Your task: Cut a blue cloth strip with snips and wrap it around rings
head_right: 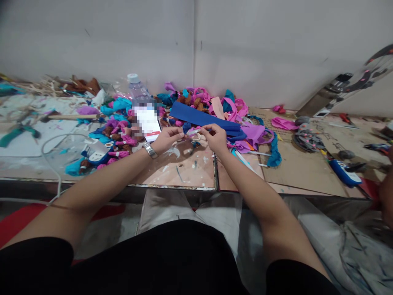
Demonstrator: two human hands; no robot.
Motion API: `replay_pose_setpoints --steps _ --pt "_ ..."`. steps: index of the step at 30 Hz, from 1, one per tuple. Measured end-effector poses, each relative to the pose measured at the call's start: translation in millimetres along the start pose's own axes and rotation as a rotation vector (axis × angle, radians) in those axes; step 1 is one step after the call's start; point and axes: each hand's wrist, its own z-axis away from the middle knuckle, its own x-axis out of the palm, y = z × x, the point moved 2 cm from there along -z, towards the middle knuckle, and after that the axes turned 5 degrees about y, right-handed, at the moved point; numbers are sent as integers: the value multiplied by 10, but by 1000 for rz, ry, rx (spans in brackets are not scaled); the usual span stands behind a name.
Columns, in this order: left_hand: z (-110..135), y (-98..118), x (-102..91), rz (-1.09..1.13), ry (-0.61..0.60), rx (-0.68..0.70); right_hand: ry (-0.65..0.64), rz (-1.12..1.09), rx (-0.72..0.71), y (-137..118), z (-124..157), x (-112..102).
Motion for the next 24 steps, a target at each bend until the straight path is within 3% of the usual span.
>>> replay_pose_setpoints --steps 9,24 --pt "-21 -100 -28 -100 -48 38 90 -145 122 11 -36 -1" --pt "-28 31 -34 -166 -78 60 195 -260 58 19 -127 -36"
